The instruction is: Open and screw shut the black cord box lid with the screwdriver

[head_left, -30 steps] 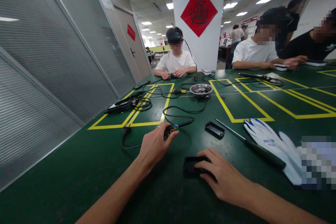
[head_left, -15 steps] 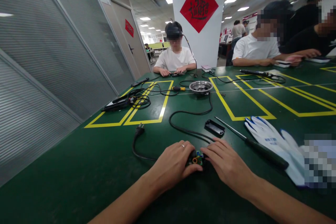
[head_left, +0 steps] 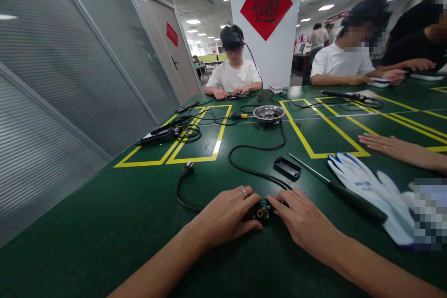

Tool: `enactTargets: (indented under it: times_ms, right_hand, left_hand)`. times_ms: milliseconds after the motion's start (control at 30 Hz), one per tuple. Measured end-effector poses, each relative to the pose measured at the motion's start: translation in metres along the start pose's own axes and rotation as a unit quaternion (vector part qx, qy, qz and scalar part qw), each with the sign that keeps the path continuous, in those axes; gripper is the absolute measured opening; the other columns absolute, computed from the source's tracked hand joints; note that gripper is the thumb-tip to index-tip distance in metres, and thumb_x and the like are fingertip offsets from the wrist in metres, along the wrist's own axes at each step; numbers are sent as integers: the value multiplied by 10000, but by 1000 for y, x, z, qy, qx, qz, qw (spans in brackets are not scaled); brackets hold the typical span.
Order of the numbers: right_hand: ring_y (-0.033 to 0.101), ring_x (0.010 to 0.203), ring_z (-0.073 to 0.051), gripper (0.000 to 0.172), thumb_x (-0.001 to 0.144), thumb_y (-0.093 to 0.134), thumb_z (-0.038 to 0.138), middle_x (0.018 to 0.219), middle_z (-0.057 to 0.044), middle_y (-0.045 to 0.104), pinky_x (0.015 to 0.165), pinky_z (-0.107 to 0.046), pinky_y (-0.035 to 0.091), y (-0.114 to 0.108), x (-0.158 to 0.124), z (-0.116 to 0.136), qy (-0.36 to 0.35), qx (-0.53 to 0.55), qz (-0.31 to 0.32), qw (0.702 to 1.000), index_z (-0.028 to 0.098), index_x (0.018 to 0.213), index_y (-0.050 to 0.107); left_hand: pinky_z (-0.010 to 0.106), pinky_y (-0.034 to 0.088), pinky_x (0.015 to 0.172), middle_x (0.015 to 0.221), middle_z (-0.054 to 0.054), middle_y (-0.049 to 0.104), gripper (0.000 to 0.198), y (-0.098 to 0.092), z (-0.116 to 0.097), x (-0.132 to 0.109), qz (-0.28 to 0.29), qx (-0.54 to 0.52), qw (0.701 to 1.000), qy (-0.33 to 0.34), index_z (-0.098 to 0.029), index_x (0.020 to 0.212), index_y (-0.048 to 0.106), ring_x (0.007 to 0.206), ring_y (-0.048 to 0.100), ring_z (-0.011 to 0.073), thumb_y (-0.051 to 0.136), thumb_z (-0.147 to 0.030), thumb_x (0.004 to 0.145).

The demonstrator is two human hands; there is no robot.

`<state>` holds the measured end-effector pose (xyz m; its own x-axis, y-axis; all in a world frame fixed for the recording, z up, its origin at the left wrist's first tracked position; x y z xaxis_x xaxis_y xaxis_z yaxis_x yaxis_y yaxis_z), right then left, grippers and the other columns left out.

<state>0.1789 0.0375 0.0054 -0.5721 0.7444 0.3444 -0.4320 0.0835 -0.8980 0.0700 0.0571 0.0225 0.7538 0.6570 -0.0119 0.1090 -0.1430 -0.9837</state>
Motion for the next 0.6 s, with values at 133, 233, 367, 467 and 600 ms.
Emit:
enactTargets:
  times_ms: [133,233,367,467,600]
  right_hand:
    - [538,950,-195,344,905,388,149,1043,-90,582,830,-406,496,-2,0,-4,34,26,0,999,183,1216,531]
    - [546,923,-169,261,918,384,173,995,-66,590,820,-366,499,-5,0,-8,50,43,-2,998,189,1088,582]
    - [551,877,-162,243,922,379,183,942,-51,600,790,-360,502,-5,0,-8,55,48,-3,997,196,990,612]
    - [557,886,-156,249,921,389,193,933,-38,613,808,-350,501,-7,0,-6,47,46,-8,998,217,982,629]
    - [560,961,-152,236,909,428,229,1017,-38,619,882,-342,487,-21,4,-20,58,27,-47,997,236,1008,642]
  left_hand:
    - [337,488,778,1059,67,576,379,-1,-3,-1,5,23,1000,12,-221,1199,513,935,589,231,568,-435,891]
    - [376,483,860,1168,90,561,447,-5,-4,-3,-7,12,1000,13,-218,1248,488,1028,573,253,572,-460,881]
    - [456,325,1087,1474,145,328,722,-10,-9,-2,-62,-6,998,10,-176,1420,292,1339,340,309,531,-570,865]
    - [440,254,1138,1520,131,269,688,7,-17,2,-27,-11,999,31,-157,1472,179,1403,242,282,448,-495,936]
    - [390,235,1157,1524,95,279,590,22,-16,5,9,-15,1000,26,-163,1483,154,1408,243,239,402,-345,980]
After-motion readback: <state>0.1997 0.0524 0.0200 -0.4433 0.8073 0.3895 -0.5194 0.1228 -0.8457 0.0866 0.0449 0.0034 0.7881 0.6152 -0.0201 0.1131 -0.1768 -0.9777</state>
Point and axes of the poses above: each hand's wrist, its own x-axis towards the middle knuckle, its own y-axis out of the palm, z = x × y, the point moved 9 cm from there along x, towards the middle knuckle
